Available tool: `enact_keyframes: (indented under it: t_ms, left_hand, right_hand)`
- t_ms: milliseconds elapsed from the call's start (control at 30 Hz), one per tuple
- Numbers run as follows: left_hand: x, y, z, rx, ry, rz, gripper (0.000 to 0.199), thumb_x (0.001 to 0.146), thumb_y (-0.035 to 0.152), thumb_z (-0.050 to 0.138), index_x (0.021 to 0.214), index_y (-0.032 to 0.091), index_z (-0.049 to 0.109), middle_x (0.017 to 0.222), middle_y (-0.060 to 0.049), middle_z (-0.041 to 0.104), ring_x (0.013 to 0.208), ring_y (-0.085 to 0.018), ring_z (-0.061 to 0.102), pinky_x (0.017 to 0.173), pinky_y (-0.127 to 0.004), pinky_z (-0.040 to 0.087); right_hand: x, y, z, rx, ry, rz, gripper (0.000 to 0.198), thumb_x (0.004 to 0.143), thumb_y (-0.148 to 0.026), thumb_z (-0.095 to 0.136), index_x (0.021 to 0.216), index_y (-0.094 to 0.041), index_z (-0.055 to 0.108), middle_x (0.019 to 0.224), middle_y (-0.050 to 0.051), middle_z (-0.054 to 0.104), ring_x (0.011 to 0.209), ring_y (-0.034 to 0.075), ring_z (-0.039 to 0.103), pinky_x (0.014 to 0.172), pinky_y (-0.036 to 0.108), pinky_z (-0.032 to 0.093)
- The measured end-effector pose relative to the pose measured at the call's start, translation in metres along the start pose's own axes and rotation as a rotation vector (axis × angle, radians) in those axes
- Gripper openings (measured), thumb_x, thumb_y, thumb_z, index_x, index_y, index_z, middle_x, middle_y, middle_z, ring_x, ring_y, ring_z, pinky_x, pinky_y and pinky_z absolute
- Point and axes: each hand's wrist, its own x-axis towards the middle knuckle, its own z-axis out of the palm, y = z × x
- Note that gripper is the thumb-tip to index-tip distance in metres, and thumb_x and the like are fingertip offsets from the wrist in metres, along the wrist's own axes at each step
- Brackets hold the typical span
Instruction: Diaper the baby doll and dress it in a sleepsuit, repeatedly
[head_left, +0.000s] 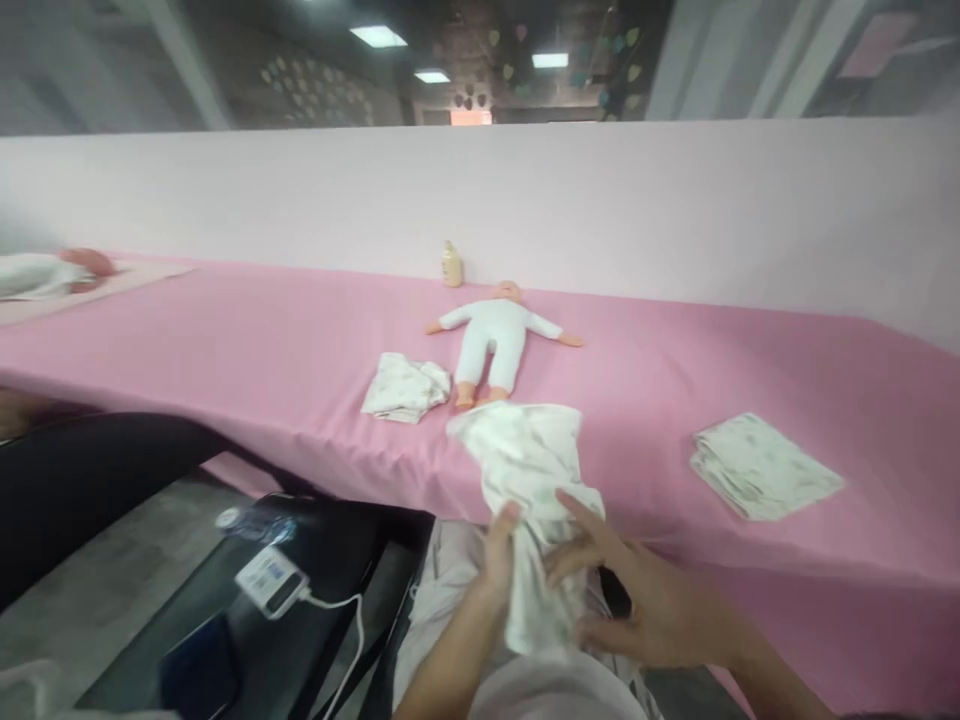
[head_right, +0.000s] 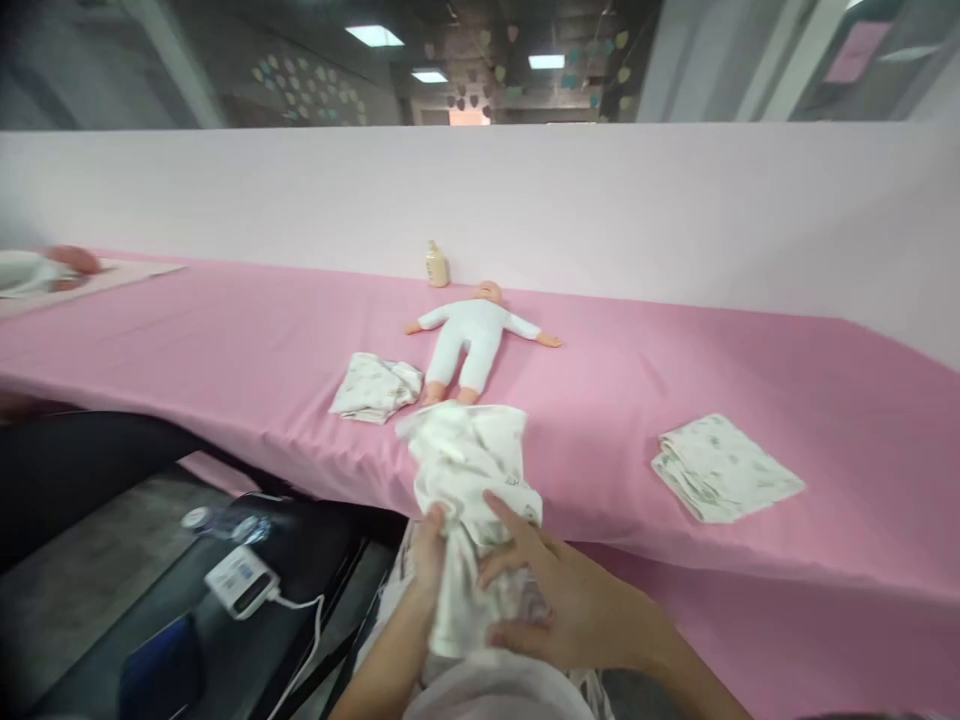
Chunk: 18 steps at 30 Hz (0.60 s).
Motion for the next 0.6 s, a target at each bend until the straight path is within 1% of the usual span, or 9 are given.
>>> enact_keyframes:
  t_ms: [67,100,167,233,300,400,433,500,600]
  left_hand:
    - [-0.003,-0.001,0.007,-0.076,0.047,0.002,0.075,0.059,0.060,0.069,0.120,0.018,0.056,0.104,-0.012,0.067,0.100,-0.032,0.062,0.085,-0.046,0.051]
    - [-0.004,0.000,0.010,-0.113,0.045,0.016,0.077,0.057,0.055,0.072,0.123,0.018,0.054,0.104,-0.011,0.067,0.100,-0.032,0.062,0.085,-0.045,0.051]
    - [-0.006,0.004,0.015,-0.128,0.021,0.079,0.080,0.060,0.049,0.073,0.130,0.020,0.047,0.107,-0.010,0.066,0.102,-0.029,0.061,0.089,-0.042,0.050]
    - [-0.006,0.012,0.019,-0.061,-0.013,0.135,0.082,0.065,0.039,0.073,0.138,0.024,0.036,0.117,-0.008,0.061,0.111,-0.025,0.057,0.097,-0.039,0.046]
    - [-0.004,0.020,0.021,0.079,-0.059,0.153,0.090,0.069,0.027,0.073,0.144,0.030,0.022,0.129,-0.006,0.053,0.121,-0.021,0.050,0.104,-0.035,0.039]
    - [0.004,0.028,0.019,0.214,-0.155,0.135,0.100,0.072,0.021,0.071,0.146,0.035,0.006,0.142,-0.009,0.040,0.126,-0.022,0.045,0.103,-0.038,0.040]
    - [0.008,0.030,0.018,0.222,-0.166,0.136,0.099,0.072,0.021,0.071,0.146,0.034,0.006,0.142,-0.011,0.039,0.126,-0.023,0.045,0.100,-0.038,0.042]
    - [0.020,0.035,0.012,0.202,-0.136,0.159,0.093,0.072,0.022,0.071,0.146,0.032,0.014,0.140,-0.013,0.043,0.127,-0.026,0.044,0.097,-0.038,0.045]
    - [0.044,0.044,0.001,0.162,0.013,0.246,0.076,0.072,0.021,0.068,0.139,0.027,0.033,0.137,-0.011,0.047,0.129,-0.026,0.042,0.100,-0.036,0.043]
  right_hand:
    - [0.006,0.000,0.007,0.047,0.049,0.068,0.076,0.085,-0.037,0.055,0.147,-0.028,0.011,0.099,0.002,0.067,0.095,0.016,0.064,0.077,0.027,0.055]
    - [0.011,0.002,0.010,0.019,0.107,0.089,0.072,0.087,-0.037,0.054,0.147,-0.029,0.014,0.098,0.002,0.067,0.092,0.017,0.064,0.076,0.027,0.055]
    - [0.022,0.009,0.015,-0.087,0.212,0.059,0.063,0.086,-0.038,0.053,0.142,-0.027,0.027,0.097,0.004,0.065,0.089,0.018,0.063,0.073,0.029,0.055]
    - [0.034,0.017,0.017,-0.216,0.341,-0.017,0.050,0.086,-0.038,0.053,0.132,-0.023,0.042,0.101,0.008,0.062,0.092,0.021,0.062,0.074,0.033,0.055]
    - [0.044,0.027,0.015,-0.328,0.508,-0.042,0.040,0.086,-0.039,0.051,0.121,-0.019,0.051,0.108,0.013,0.059,0.099,0.025,0.059,0.079,0.038,0.053]
    - [0.053,0.042,0.002,-0.376,0.731,0.076,0.034,0.087,-0.039,0.050,0.113,-0.018,0.056,0.104,0.012,0.062,0.096,0.024,0.060,0.080,0.037,0.052]
    - [0.053,0.047,-0.005,-0.360,0.808,0.139,0.033,0.087,-0.039,0.050,0.112,-0.019,0.057,0.097,0.009,0.064,0.090,0.022,0.062,0.076,0.035,0.053]
    - [0.049,0.053,-0.018,-0.305,0.995,0.248,0.031,0.087,-0.038,0.052,0.110,-0.019,0.059,0.086,0.005,0.065,0.076,0.018,0.064,0.067,0.030,0.053]
    - [0.038,0.061,-0.033,-0.250,1.322,0.318,0.033,0.084,-0.041,0.056,0.105,-0.017,0.062,0.077,0.003,0.063,0.063,0.015,0.062,0.058,0.026,0.050]
